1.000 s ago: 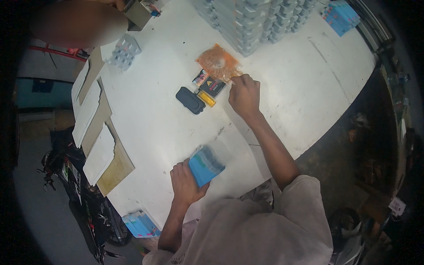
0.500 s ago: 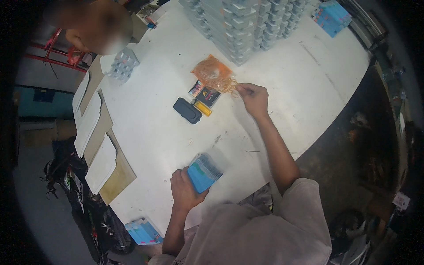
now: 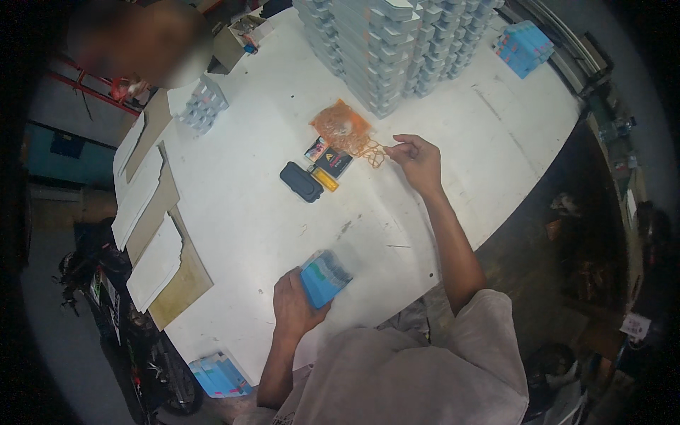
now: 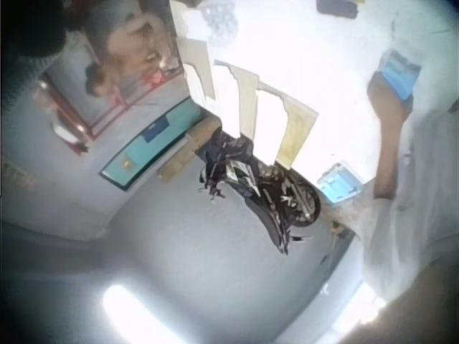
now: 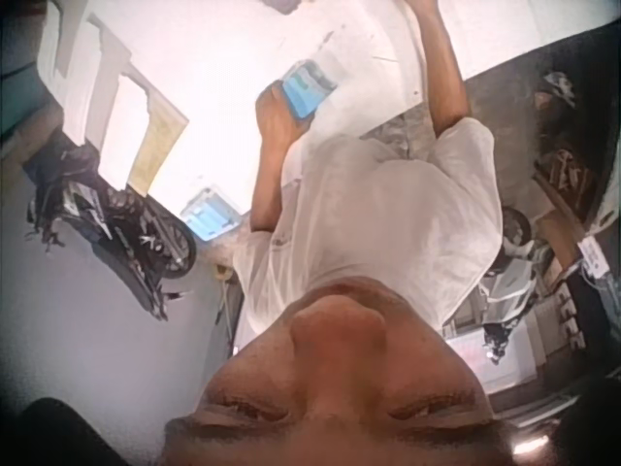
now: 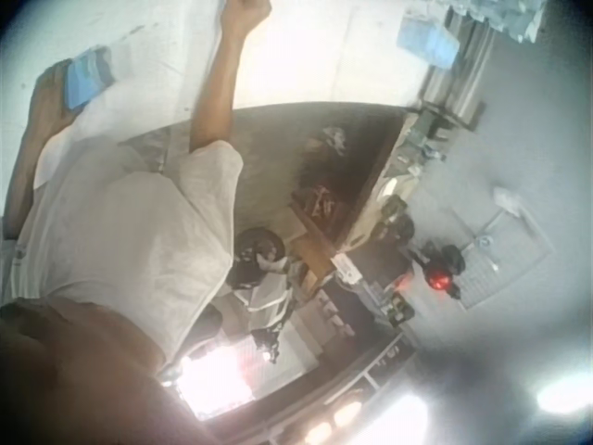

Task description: The person stacks blue printed paper sheets on a white table, aligns them, and secures the stack with a rubber band. The person then moves a cardboard sheet aside and continues stacking more blue sheets.

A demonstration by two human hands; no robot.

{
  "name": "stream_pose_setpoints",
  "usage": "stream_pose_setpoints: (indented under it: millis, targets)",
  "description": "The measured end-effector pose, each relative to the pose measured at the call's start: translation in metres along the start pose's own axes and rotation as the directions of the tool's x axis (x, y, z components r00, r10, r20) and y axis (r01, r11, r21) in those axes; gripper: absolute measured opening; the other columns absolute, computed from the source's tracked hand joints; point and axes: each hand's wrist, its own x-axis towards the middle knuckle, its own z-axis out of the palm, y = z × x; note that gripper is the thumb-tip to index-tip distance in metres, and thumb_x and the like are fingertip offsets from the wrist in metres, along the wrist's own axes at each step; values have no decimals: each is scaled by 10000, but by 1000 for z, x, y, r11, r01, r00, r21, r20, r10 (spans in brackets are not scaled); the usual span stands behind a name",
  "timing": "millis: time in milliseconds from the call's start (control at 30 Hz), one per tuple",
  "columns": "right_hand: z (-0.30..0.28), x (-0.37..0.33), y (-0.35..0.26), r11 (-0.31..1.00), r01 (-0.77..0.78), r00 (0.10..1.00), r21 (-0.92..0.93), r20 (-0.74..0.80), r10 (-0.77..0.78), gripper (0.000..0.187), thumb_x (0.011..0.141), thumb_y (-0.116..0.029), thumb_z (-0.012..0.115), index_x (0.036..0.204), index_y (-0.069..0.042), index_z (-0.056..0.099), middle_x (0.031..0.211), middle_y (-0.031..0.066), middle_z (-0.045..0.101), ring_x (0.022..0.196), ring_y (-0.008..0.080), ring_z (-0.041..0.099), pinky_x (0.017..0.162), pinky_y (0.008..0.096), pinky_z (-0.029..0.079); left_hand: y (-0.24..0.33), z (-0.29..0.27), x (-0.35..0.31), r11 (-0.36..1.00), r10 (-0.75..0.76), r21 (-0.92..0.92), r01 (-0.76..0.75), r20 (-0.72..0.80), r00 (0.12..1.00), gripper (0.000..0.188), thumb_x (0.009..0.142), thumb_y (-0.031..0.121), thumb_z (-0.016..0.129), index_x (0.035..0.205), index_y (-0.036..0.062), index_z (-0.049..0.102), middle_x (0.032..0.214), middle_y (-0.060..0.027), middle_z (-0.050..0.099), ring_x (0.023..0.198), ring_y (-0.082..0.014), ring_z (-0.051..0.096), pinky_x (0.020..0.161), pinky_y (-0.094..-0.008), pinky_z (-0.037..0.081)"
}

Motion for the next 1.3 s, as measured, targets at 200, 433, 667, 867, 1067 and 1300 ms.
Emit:
stream_pose_setpoints:
  millis: [200, 433, 667, 867, 1067, 1300]
  targets:
    - [16, -82, 8, 612, 696, 694, -375, 571, -439, 275, 790, 56, 697, 1053, -23, 709, 902, 130, 647, 833, 334, 621, 819, 435, 497, -16, -1, -5, 997, -42, -63, 40, -32, 999, 780, 696, 322, 946, 1272, -27, 553, 1030, -226, 713, 894, -411, 720, 794, -473, 598]
    - [32, -166, -31, 995, 85, 658, -57, 753, -13, 472, 895, 110, 667, 1338, -48, 634, 1364, 146, 696, 895, 189, 728, 728, 341, 602, -45, -14, -26, 507, -250, -861, 46, -95, 964, 688, 761, 139, 925, 1290, -52, 530, 1109, -205, 729, 1040, -265, 747, 881, -397, 624]
    - [63, -160, -100, 962, 243, 528, 121, 816, -236, 902, 690, -125, 968, 1474, -91, 523, 1431, 136, 662, 1169, 191, 673, 912, 369, 534, -35, -11, -32, 145, -246, -981, -126, -159, 956, 689, 750, 48, 883, 1324, -39, 513, 1165, -165, 703, 1066, -226, 722, 960, -398, 600]
    - [97, -158, -123, 997, 6, 338, 71, 939, -69, 1202, 636, -390, 1024, 1551, -53, 321, 1384, 179, 538, 1328, 332, 558, 1023, 475, 490, -35, -8, -37, 322, -164, -937, -132, -192, 968, 730, 706, 76, 916, 1316, -28, 529, 1154, -154, 707, 1061, -228, 722, 953, -400, 596]
    - [105, -199, -78, 971, -237, 335, -10, 938, 91, 1209, 659, -400, 1019, 1540, -13, 287, 1407, 223, 537, 1338, 369, 548, 1039, 494, 484, -28, -10, -30, 91, -357, -968, -235, -252, 899, 722, 727, 161, 913, 1308, -51, 542, 1130, -160, 709, 1037, -235, 724, 932, -382, 590]
    - [96, -217, -81, 928, -372, 387, 5, 910, 150, 1089, 777, -280, 926, 1601, -27, 261, 1443, 213, 535, 1325, 332, 564, 1075, 474, 506, -29, 14, -18, -114, -491, -964, -242, -157, 857, 646, 782, 163, 847, 1314, -65, 560, 1103, -125, 703, 955, -195, 703, 867, -333, 579]
